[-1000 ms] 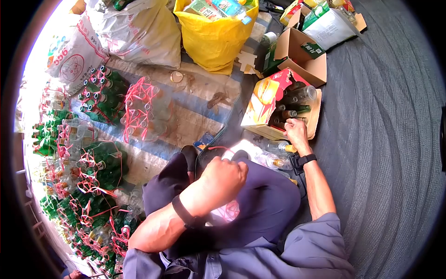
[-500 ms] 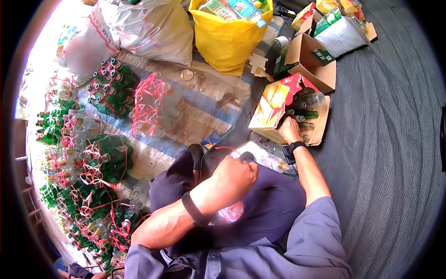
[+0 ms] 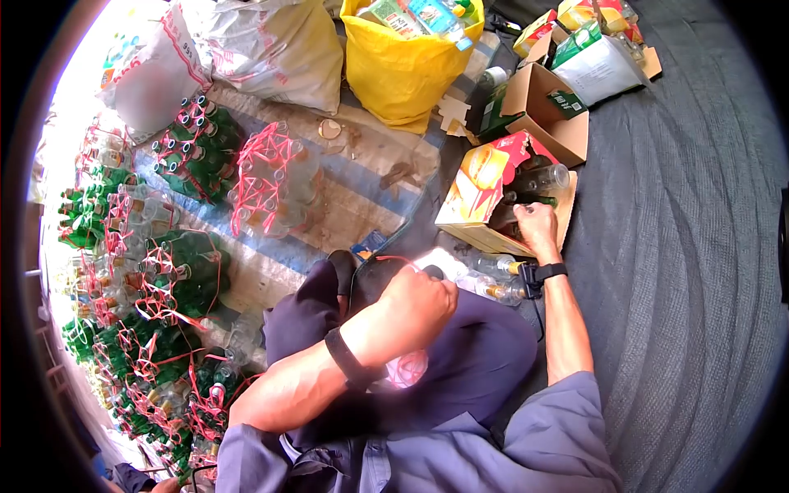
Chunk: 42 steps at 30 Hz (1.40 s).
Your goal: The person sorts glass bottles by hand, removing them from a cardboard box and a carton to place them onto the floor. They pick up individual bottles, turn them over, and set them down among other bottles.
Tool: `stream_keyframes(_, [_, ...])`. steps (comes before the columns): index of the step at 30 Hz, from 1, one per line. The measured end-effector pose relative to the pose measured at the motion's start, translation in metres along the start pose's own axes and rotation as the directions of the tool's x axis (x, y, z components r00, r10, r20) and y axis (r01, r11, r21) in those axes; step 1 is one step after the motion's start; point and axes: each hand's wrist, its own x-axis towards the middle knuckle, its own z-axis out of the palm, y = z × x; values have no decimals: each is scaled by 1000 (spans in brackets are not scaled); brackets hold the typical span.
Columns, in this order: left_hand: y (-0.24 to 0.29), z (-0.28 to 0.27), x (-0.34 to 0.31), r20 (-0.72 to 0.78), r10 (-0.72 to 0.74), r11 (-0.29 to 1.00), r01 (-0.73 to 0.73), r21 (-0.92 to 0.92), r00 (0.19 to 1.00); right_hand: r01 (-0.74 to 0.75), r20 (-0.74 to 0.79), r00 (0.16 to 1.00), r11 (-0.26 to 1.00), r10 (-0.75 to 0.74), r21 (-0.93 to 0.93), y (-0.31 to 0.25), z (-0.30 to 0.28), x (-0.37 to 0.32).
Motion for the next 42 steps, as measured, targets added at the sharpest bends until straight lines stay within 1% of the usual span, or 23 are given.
stream_keyframes(3, [-2,-1,1,-28,-9,1000,9,-15,1000,-19,-57,998,1000,19,6,-8,-39,-5])
stream_keyframes(4, [-3,0,2,-18,-10,999,9,-34,1000,5,-106,994,998,1,62,-9,-49,-8])
stream_keyframes(6, [-3,3,4,-13,-9,999,9,-44,1000,44,-179,983,999,-38,31,-13,-74,-11])
stream_keyframes(8, [-3,5,7,-39,-65,993,60,-102,997,179,-312,940,978,-137,109,-24,-100,-22])
stream_keyframes(11, [-4,-1,15,-38,-112,976,102,-191,993,226,-336,928,960,-161,163,-53,-144,-48])
stream_keyframes(12, [-3,-4,18,-36,-148,962,135,-236,988,277,-353,912,948,-209,154,-63,-156,-57])
stream_keyframes(13, [-3,-6,20,-42,-150,965,137,-225,988,330,-368,893,933,-259,146,-75,-166,-65])
stream_keyframes(15, [-3,-10,22,-229,-150,921,52,-387,962,375,-371,882,909,-290,181,-109,-185,-90])
stream_keyframes(16, [0,-15,21,-234,-159,926,63,-371,959,412,-366,874,886,-319,211,-122,-188,-100])
stream_keyframes(18, [7,-23,19,-443,-248,900,35,-435,862,498,-352,845,832,-403,245,-133,-186,-112])
stream_keyframes(19, [10,-29,16,-446,-262,893,41,-448,856,491,-339,859,807,-384,328,-143,-182,-118])
stream_keyframes(20, [10,-25,15,-502,-276,899,35,-437,820,477,-321,873,778,-367,409,-154,-176,-126])
stream_keyframes(22, [12,-15,13,-647,-320,923,74,-377,692,563,-329,823,744,-463,360,-168,-168,-134])
stream_keyframes(24, [7,-13,6,-626,-355,917,127,-378,694,526,-276,850,761,-449,380,-174,-154,-137])
stream_keyframes(25, [5,-15,1,-607,-383,908,163,-386,696,507,-257,862,724,-438,468,-177,-144,-138])
stream_keyframes(26, [4,-17,-4,-604,-390,908,180,-379,695,510,-254,860,713,-443,481,-181,-139,-140])
stream_keyframes(28, [6,-24,-13,-517,-425,893,251,-373,743,482,-215,871,687,-441,543,-192,-132,-145])
stream_keyframes(34, [-2,-20,-26,-450,-474,864,302,-402,757,467,-138,870,697,-474,544,-202,-122,-148])
stream_keyframes(36, [0,-23,-28,-426,-507,844,332,-422,749,493,-141,855,699,-499,518,-205,-119,-148])
stream_keyframes(37, [-3,-18,-27,-465,-493,857,316,-408,735,523,-169,841,695,-513,493,-206,-117,-148])
stream_keyframes(38, [-5,-16,-27,-459,-494,856,321,-405,739,517,-166,844,694,-509,500,-207,-114,-148])
stream_keyframes(40, [-6,-17,-26,-534,-467,876,285,-390,705,514,-188,846,672,-499,533,-206,-110,-147])
stream_keyframes(42, [-6,-19,-29,-519,-470,871,277,-407,714,495,-242,865,662,-440,563,-205,-115,-145])
